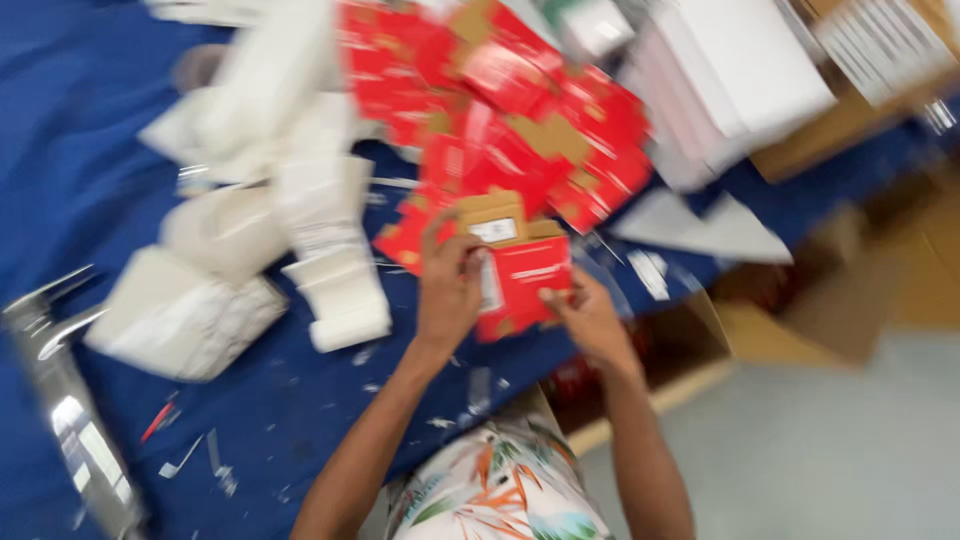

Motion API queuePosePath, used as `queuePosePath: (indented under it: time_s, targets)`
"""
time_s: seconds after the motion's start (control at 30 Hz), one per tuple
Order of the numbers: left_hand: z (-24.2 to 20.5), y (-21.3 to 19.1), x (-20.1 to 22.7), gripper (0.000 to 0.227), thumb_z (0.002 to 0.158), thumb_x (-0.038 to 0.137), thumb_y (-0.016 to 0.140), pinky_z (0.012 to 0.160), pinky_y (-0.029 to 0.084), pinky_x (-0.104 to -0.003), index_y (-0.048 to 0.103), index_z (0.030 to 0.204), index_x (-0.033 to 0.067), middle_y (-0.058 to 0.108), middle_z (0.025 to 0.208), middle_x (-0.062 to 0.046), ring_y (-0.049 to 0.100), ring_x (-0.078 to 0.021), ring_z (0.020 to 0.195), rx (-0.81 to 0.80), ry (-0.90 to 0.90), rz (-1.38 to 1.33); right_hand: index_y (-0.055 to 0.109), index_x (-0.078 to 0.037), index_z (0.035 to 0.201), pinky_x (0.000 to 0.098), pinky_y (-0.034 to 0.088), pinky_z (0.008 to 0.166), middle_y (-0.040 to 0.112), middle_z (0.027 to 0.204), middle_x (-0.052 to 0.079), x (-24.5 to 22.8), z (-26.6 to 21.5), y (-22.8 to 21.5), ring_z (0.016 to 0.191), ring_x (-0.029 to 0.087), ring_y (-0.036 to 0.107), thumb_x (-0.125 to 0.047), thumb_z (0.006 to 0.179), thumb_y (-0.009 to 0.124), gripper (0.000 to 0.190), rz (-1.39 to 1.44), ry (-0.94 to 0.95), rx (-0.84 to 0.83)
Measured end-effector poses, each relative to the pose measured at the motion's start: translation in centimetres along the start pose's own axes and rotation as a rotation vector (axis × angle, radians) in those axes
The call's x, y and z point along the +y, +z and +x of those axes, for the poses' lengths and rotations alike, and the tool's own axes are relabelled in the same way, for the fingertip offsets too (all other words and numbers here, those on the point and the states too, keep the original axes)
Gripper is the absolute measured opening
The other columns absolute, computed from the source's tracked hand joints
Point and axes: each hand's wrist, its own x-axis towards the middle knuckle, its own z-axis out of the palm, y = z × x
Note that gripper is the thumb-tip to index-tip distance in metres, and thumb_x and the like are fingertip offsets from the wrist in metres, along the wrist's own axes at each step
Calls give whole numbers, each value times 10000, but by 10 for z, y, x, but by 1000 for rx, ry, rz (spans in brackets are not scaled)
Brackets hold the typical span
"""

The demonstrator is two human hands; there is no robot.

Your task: The person repeatedly picks small red boxes from a pile, peels labels from a roll, and sticks them onto the boxes. They then place the labeled boxes into a cardboard carton. The process is repeated continuously throughout the clip.

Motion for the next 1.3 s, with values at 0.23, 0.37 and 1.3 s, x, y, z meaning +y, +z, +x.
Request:
queuePosePath:
  time_s: [0.23, 0.37, 1.3]
  targets:
    - [-44, 48, 43, 248, 1028, 23, 612, 906, 609, -294, 619, 1267, -44, 710, 1300, -159, 715, -169, 1097, -380, -227, -349, 637, -8, 1289, 270, 493, 922, 654, 1114, 5, 81, -119, -17, 1007, 76, 587, -319, 1122, 598, 355, 88, -156, 485]
    - [-51, 52, 55, 220, 1024, 19, 591, 837, 648, -301, 645, 1221, -65, 750, 1129, -164, 758, -180, 952, -446, -308, -316, 588, -56, 1336, 257, 502, 872, 665, 1079, -5, 124, -162, -85, 941, 56, 601, -353, 1058, 604, 408, 199, -172, 838]
    - [-121, -144, -2, 210, 928, 157, 730, 674, 582, -300, 731, 1075, 6, 771, 937, -127, 745, -177, 758, 423, -453, 230, 469, 57, 1413, 613, 419, 961, 447, 1441, 380, 10, 66, 103, 1279, 519, 454, -579, 776, 856, 980, -1249, -586, -19]
